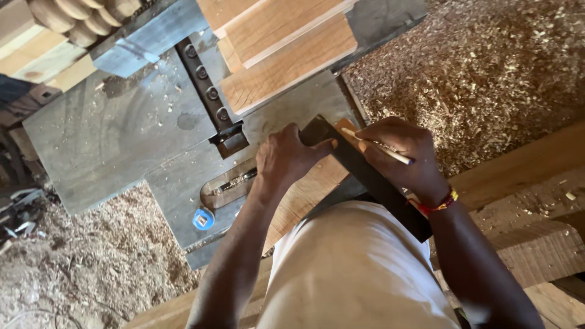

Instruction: The person marks a wooden plank with a pencil using a square ruler and a tape measure on a table saw. The person then cuts the plank with the table saw and repeats the measuring and marking process on the cut pieces.

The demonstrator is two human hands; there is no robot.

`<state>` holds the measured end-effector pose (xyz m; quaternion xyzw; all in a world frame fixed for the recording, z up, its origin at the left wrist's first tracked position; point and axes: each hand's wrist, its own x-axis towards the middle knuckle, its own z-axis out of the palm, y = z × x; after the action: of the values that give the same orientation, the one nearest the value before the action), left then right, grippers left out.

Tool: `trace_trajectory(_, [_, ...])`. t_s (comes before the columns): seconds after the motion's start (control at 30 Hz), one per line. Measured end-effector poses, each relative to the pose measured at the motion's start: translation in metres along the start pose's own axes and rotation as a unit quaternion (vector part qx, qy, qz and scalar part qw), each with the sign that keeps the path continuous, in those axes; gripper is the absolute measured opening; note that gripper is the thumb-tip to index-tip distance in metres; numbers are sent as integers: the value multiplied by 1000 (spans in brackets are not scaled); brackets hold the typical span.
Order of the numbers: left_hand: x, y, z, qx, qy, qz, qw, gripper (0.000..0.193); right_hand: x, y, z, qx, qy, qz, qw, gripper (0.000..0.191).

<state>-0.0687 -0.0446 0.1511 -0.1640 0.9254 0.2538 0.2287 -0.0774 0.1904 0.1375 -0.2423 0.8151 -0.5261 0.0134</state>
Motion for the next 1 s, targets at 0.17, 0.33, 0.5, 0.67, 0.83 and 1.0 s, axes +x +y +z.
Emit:
trace_trajectory(0.17, [-1, 1, -2, -4, -14, -11, 1000, 72, 5, 6, -2, -14, -39, -22, 999, 21])
trace_trajectory(0.33, [-3, 4, -5, -13, -21, -17, 1000, 69, 6, 6, -13, -49, -79, -42, 995, 19])
trace_trajectory(0.5, [-1, 3, -3, -17, -21, -18, 999, 69, -5, 6, -38, -5, -163, -38, 986, 20])
trace_trajectory(0.67, [-2, 1, -2, -10, -4, 0, 1000, 69, 35, 43, -3, -233, -238, -6, 943, 23])
trace_trajectory(0.83, [-4, 4, -3, -22, -8, -13, 1000, 70, 80, 60, 39, -174, -100, -148, 968, 28])
trace_trajectory(1.0, [-1, -3, 4, -22, 8, 0, 1000, 71, 18, 28, 6, -98, -126, -128, 979, 12])
